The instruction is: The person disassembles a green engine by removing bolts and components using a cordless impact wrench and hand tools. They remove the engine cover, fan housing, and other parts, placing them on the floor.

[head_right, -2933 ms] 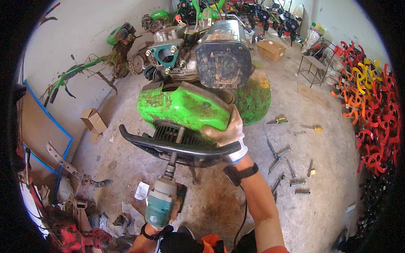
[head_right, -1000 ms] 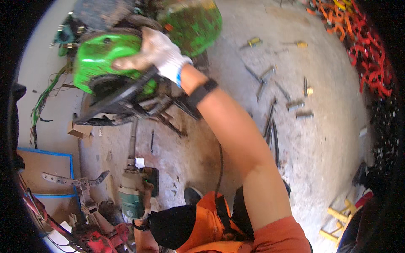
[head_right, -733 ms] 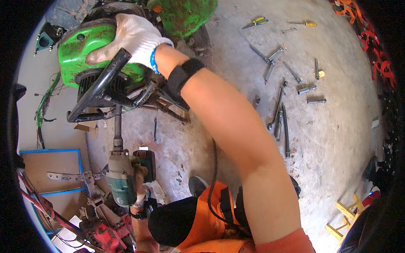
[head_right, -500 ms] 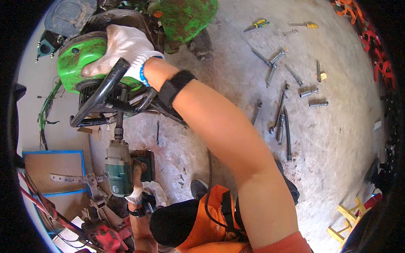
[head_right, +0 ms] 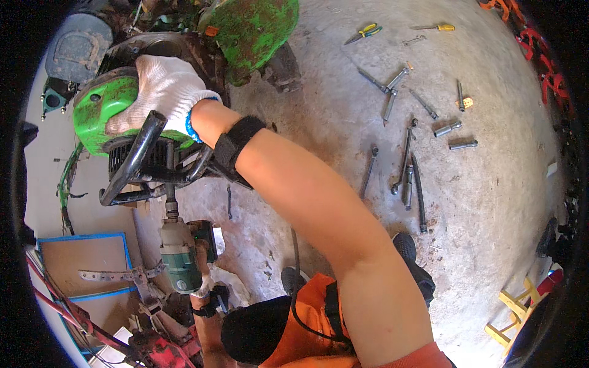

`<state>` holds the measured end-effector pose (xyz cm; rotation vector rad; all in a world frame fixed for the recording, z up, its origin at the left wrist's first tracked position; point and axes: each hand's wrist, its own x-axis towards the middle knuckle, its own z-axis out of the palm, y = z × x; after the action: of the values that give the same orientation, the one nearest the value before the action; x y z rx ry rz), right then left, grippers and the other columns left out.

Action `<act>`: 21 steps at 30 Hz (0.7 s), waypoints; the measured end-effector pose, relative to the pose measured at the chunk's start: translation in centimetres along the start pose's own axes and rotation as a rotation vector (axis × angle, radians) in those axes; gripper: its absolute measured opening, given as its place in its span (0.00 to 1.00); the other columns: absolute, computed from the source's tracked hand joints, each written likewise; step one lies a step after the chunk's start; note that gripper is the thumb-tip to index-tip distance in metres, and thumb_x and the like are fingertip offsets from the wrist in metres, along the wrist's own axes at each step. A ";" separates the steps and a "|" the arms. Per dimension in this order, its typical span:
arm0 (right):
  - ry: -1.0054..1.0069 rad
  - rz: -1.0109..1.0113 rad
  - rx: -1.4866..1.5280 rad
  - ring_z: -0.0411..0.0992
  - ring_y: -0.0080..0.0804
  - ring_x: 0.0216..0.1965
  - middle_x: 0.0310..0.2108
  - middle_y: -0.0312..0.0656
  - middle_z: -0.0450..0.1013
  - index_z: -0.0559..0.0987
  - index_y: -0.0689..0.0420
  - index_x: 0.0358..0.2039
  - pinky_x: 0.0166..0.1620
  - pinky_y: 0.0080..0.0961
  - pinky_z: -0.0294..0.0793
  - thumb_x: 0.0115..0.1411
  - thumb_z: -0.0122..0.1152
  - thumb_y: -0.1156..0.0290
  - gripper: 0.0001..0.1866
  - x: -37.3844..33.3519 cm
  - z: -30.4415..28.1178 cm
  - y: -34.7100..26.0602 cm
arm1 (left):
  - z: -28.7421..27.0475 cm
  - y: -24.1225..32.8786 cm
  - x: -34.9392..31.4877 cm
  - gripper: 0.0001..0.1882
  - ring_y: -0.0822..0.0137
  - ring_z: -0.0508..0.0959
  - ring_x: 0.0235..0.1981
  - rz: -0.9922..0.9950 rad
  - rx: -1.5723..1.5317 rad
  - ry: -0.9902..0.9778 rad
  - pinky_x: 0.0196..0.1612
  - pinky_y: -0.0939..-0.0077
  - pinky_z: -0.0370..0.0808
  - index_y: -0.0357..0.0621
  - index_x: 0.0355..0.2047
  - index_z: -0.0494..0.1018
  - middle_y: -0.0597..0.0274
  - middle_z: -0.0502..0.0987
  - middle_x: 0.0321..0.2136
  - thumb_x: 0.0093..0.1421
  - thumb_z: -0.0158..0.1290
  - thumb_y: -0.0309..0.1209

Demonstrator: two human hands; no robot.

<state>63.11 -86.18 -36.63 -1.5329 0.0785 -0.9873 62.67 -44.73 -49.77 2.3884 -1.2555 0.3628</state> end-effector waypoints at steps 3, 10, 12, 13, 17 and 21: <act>-0.006 0.060 -0.053 0.83 0.52 0.42 0.39 0.60 0.83 0.83 0.65 0.37 0.49 0.41 0.83 0.33 0.87 0.38 0.43 -0.2 -0.3 -0.3 | -0.2 -0.3 0.1 0.25 0.55 0.81 0.58 0.062 0.000 -0.039 0.64 0.54 0.78 0.42 0.68 0.75 0.54 0.82 0.59 0.71 0.62 0.29; 0.010 0.047 -0.119 0.85 0.54 0.48 0.44 0.61 0.84 0.85 0.66 0.43 0.53 0.40 0.83 0.34 0.87 0.39 0.46 -0.2 0.0 -0.8 | 0.4 0.7 -0.4 0.20 0.60 0.85 0.52 -0.002 -0.062 -0.028 0.56 0.61 0.84 0.41 0.65 0.77 0.57 0.85 0.54 0.78 0.52 0.33; 0.003 0.039 -0.088 0.85 0.54 0.48 0.44 0.61 0.84 0.85 0.66 0.44 0.54 0.40 0.83 0.34 0.87 0.40 0.46 -0.3 0.2 -0.8 | 0.7 0.3 -0.7 0.20 0.60 0.87 0.48 -0.040 -0.069 -0.009 0.52 0.64 0.87 0.40 0.64 0.78 0.57 0.85 0.52 0.82 0.45 0.36; -0.005 0.032 -0.059 0.85 0.54 0.48 0.44 0.61 0.84 0.85 0.67 0.44 0.54 0.40 0.83 0.35 0.87 0.40 0.46 -0.3 0.3 -0.8 | 0.9 0.0 -0.7 0.21 0.60 0.87 0.47 -0.055 -0.054 -0.010 0.50 0.63 0.87 0.39 0.64 0.77 0.57 0.85 0.51 0.82 0.44 0.37; -0.034 0.026 0.018 0.85 0.54 0.48 0.45 0.61 0.85 0.85 0.67 0.46 0.55 0.40 0.83 0.36 0.87 0.40 0.46 -0.3 0.5 -0.8 | 1.4 -0.8 -0.3 0.24 0.59 0.88 0.40 -0.041 0.068 0.006 0.44 0.62 0.90 0.35 0.62 0.77 0.55 0.86 0.46 0.84 0.40 0.40; -0.048 0.028 0.051 0.85 0.54 0.49 0.45 0.61 0.85 0.85 0.67 0.47 0.55 0.40 0.83 0.37 0.87 0.41 0.47 -0.4 0.5 -0.8 | 1.1 0.2 -0.1 0.21 0.59 0.87 0.38 -0.009 0.069 0.007 0.43 0.62 0.89 0.36 0.59 0.78 0.55 0.85 0.44 0.83 0.42 0.38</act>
<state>62.76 -85.37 -36.10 -1.5043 0.0403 -0.9233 62.47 -45.32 -50.71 2.4471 -1.2486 0.4171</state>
